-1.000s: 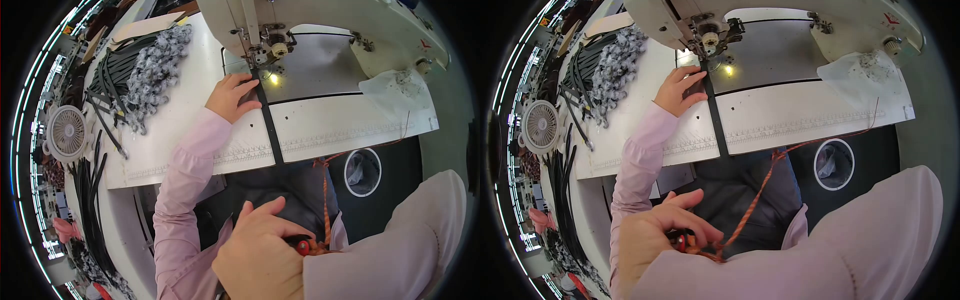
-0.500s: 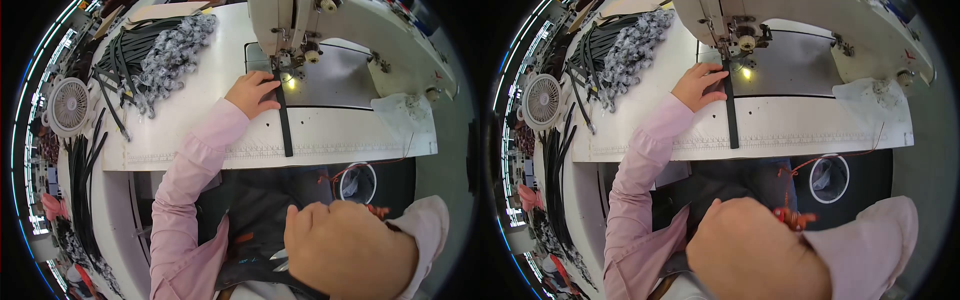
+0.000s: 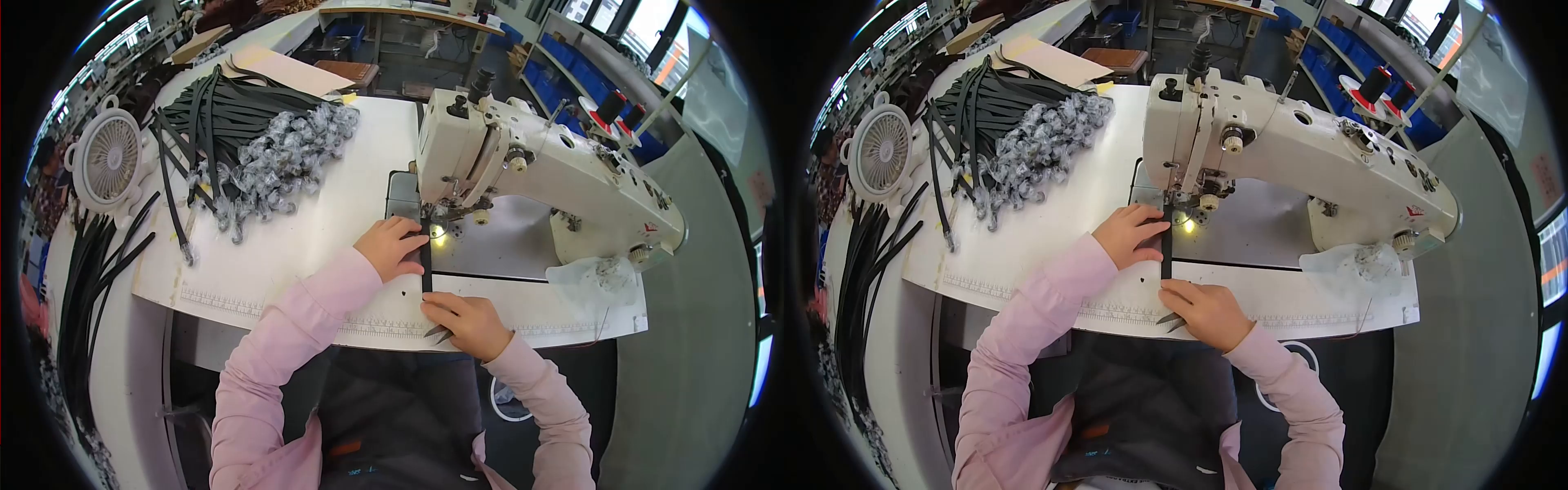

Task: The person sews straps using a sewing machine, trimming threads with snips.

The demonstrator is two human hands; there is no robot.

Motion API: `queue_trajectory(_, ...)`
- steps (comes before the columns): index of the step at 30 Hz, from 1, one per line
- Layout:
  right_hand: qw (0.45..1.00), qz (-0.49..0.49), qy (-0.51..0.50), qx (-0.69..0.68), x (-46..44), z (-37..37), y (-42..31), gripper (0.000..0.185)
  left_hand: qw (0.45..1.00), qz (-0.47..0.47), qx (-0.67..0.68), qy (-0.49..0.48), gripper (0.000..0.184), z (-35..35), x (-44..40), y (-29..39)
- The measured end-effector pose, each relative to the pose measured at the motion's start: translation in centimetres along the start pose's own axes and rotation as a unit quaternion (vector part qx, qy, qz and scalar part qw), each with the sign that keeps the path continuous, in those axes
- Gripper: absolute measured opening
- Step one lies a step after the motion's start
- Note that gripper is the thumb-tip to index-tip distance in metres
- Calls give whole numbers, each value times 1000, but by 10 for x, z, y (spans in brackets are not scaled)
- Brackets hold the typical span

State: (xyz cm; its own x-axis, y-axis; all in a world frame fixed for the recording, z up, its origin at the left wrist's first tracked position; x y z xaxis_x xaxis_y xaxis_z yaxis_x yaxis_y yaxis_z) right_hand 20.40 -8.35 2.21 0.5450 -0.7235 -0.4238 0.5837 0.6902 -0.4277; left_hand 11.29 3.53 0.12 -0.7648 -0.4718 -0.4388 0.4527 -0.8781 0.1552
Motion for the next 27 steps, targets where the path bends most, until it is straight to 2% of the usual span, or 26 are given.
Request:
queue_trajectory(4,999,-29,3,-34,-3,1,17,28,1000,1,-6,-5,48,2,0,2)
queue_trajectory(9,998,-45,16,-47,-13,8,24,30,1000,-5,-4,-5,45,4,-2,4)
queue_trajectory(21,995,-89,30,-26,-31,12,50,32,997,-43,-7,63,24,7,-2,6)
queue_trajectory(27,994,-96,56,1,-24,26,29,31,997,-29,17,67,19,9,-7,-4)
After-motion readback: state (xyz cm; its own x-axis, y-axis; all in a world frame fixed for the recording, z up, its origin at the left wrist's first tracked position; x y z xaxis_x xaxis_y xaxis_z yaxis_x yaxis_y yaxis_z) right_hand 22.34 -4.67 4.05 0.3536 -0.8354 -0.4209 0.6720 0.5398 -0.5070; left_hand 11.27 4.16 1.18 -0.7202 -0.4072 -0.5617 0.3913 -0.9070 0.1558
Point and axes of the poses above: each hand's wrist, its own x-axis away from the middle knuckle, its own z-axis out of the back of the hand, y = z × x, the point moved 7 cm from there along -x, towards the middle knuckle, and after that the axes turned 13 degrees about -x, right-handed, at the moved point
